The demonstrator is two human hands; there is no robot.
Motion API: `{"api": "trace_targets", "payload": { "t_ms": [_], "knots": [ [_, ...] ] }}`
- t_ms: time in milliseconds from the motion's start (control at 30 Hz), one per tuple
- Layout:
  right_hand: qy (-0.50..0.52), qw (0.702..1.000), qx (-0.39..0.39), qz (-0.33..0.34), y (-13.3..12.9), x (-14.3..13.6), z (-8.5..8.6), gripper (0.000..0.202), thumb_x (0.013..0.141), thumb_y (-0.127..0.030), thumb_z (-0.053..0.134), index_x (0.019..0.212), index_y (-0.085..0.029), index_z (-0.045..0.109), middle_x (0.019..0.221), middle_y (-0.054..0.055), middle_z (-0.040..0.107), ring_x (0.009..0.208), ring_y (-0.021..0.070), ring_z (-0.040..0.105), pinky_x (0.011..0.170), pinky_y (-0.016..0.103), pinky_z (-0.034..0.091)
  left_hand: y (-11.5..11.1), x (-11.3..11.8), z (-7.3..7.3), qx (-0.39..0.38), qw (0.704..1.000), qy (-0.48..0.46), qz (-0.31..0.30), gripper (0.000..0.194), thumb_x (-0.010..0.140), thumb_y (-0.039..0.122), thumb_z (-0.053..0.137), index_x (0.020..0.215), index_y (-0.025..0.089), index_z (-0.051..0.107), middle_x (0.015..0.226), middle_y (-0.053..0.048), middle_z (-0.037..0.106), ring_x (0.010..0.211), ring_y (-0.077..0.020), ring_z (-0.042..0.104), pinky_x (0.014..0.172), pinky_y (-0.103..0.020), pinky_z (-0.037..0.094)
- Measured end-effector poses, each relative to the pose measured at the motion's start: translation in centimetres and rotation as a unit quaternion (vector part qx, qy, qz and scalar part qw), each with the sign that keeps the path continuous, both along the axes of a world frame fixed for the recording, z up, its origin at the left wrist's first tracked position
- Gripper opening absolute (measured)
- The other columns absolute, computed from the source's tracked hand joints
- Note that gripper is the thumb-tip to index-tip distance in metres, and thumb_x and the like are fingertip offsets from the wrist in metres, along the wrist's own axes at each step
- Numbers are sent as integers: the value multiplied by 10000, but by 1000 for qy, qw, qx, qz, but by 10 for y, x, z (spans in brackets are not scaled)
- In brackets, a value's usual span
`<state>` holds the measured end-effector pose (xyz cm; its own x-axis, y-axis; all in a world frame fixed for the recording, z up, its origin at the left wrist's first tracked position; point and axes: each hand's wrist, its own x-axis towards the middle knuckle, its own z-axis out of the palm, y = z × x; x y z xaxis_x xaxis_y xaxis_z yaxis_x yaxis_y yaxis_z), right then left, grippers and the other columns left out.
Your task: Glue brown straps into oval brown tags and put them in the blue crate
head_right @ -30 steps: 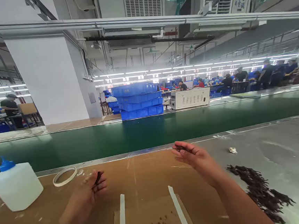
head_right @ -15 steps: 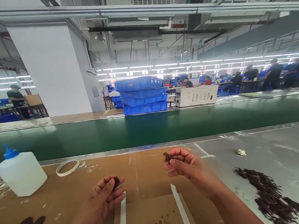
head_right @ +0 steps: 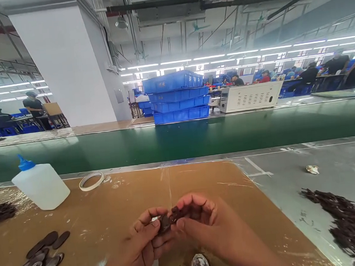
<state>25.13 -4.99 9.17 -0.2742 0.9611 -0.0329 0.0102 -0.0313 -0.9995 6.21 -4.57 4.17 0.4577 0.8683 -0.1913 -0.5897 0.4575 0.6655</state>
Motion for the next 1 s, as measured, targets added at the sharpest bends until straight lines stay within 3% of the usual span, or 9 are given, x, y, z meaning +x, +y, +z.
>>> {"api": "trace_targets", "payload": {
  "t_ms": [67,233,400,533,633,767,1000],
  "knots": [
    [3,1000,-12,19,-1,-3,-3,253,838,-439,774,932,-215,703,934,36,737,891,171,696,815,276,560,-3,3,-2,18,1000,-8,-17,183,836,254,768,1000,186,722,1111,-99,753,1009,-225,733,910,-314,558],
    [6,1000,-19,15,-1,-6,-2,328,815,-483,791,951,-203,687,899,24,724,864,151,694,803,254,563,-7,-1,-1,82,994,-15,-71,366,859,285,747,1218,226,704,1298,-109,679,1249,-249,620,1134,-389,430],
    [26,997,-50,43,-5,-6,3,359,791,-500,795,950,-206,665,909,30,718,837,174,695,782,296,564,-3,-6,0,108,990,31,-87,348,804,263,804,1137,224,712,1222,-103,708,1190,-241,651,1073,-365,472],
    [-73,996,14,41,-11,8,5,228,856,-431,724,956,-230,688,953,31,701,901,185,655,782,291,523,4,-12,1,122,986,101,-60,413,693,213,887,1069,205,717,1140,-86,731,1020,-193,704,928,-268,515],
    [-201,976,76,27,-13,26,9,140,866,-376,687,920,-246,695,897,13,672,829,178,620,733,290,503,11,-18,2,133,980,145,-22,429,700,233,882,1100,227,725,1140,-64,722,997,-181,704,908,-259,519],
    [-307,948,58,66,-14,40,10,106,883,-321,640,875,-230,692,855,16,698,781,178,626,714,285,501,17,-24,4,123,979,164,23,435,740,275,855,1153,233,722,1077,-61,733,1092,-192,671,973,-265,502],
    [-347,933,4,93,-14,31,2,193,885,-356,631,813,-189,695,732,22,695,654,149,601,564,235,431,20,-23,5,127,980,141,65,403,752,276,850,1134,231,730,1106,-46,735,1092,-161,675,994,-232,501]
  ]
}}
